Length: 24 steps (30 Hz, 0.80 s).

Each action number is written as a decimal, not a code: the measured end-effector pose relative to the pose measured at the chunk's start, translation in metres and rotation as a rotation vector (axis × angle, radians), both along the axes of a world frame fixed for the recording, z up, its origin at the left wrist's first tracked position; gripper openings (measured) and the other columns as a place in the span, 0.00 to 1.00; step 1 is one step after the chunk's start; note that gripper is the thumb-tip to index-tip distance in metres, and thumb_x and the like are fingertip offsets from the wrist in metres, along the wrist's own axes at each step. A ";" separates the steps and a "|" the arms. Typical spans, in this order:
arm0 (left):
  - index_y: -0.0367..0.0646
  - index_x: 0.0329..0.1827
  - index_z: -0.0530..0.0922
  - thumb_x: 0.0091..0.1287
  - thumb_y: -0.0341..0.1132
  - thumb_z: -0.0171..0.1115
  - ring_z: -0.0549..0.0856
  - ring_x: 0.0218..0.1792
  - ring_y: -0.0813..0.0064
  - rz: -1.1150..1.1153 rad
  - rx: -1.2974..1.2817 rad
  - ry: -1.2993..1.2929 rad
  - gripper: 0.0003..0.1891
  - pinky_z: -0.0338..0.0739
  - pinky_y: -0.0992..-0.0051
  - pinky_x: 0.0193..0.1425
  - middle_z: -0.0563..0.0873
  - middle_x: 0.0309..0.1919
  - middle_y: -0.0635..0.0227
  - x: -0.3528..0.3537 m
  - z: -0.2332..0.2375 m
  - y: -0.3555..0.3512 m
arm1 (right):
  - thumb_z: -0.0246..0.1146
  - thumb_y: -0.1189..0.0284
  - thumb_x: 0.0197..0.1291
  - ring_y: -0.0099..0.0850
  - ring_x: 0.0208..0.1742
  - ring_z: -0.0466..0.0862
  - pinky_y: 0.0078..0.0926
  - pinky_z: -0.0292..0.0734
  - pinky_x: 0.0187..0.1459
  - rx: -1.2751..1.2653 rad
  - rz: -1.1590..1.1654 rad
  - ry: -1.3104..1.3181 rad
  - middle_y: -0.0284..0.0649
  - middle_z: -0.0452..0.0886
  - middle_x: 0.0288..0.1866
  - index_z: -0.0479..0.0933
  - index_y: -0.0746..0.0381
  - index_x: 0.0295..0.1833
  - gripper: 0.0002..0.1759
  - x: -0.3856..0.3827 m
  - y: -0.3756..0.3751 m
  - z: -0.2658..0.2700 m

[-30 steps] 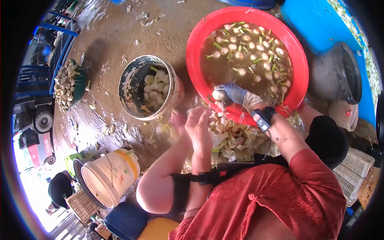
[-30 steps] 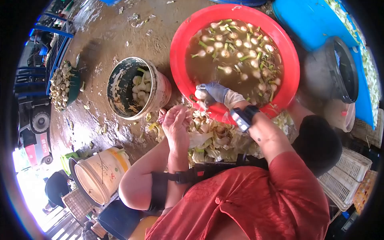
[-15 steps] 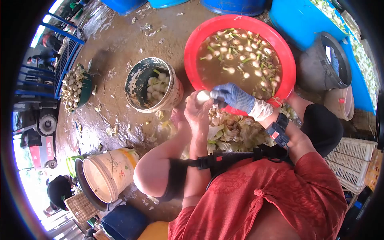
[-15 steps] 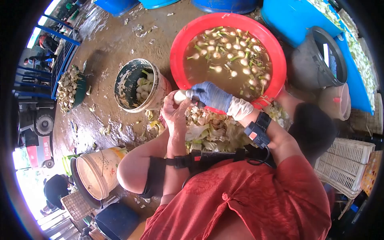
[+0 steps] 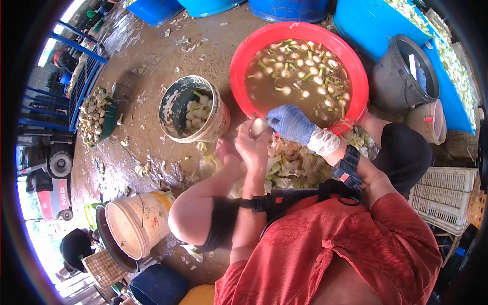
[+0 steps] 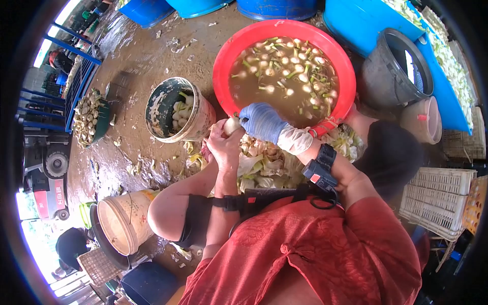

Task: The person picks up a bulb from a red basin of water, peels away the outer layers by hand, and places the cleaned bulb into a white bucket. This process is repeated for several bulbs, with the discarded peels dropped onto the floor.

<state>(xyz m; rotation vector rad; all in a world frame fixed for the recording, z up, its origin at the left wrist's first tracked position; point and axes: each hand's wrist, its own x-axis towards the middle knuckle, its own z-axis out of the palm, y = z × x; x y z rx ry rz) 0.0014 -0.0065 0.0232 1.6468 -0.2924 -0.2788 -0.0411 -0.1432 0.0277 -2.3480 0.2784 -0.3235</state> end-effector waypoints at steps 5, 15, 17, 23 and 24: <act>0.33 0.42 0.80 0.47 0.24 0.72 0.80 0.31 0.82 -0.011 -0.235 0.284 0.18 0.76 0.82 0.39 0.82 0.31 0.70 0.002 -0.002 0.002 | 0.63 0.68 0.52 0.45 0.31 0.82 0.36 0.77 0.37 0.465 -0.031 0.094 0.48 0.81 0.28 0.82 0.61 0.35 0.09 -0.001 -0.011 0.001; 0.29 0.45 0.77 0.46 0.24 0.72 0.82 0.31 0.78 0.052 0.002 -0.045 0.21 0.78 0.78 0.37 0.84 0.32 0.63 -0.007 -0.007 -0.004 | 0.62 0.69 0.46 0.47 0.29 0.81 0.42 0.75 0.35 -0.076 -0.088 0.018 0.45 0.80 0.25 0.80 0.59 0.30 0.06 -0.003 0.009 0.003; 0.29 0.45 0.77 0.46 0.24 0.72 0.82 0.30 0.77 0.072 -0.020 -0.041 0.21 0.78 0.78 0.36 0.84 0.32 0.62 -0.007 -0.009 -0.003 | 0.61 0.70 0.45 0.47 0.29 0.80 0.42 0.75 0.34 -0.081 -0.102 -0.010 0.46 0.80 0.24 0.79 0.59 0.28 0.05 -0.002 0.009 0.002; 0.33 0.42 0.76 0.47 0.27 0.76 0.81 0.32 0.81 -0.020 -0.165 0.188 0.21 0.77 0.80 0.40 0.83 0.34 0.67 -0.001 -0.013 0.001 | 0.61 0.70 0.46 0.48 0.29 0.81 0.40 0.76 0.35 0.058 -0.164 -0.017 0.48 0.80 0.24 0.79 0.61 0.28 0.06 0.002 -0.008 -0.021; 0.34 0.43 0.76 0.46 0.26 0.75 0.81 0.32 0.81 -0.038 -0.229 0.266 0.21 0.77 0.80 0.40 0.83 0.34 0.67 -0.001 -0.006 0.001 | 0.61 0.71 0.48 0.46 0.28 0.81 0.38 0.77 0.34 0.135 -0.192 -0.031 0.48 0.80 0.24 0.79 0.62 0.28 0.06 0.003 -0.013 -0.025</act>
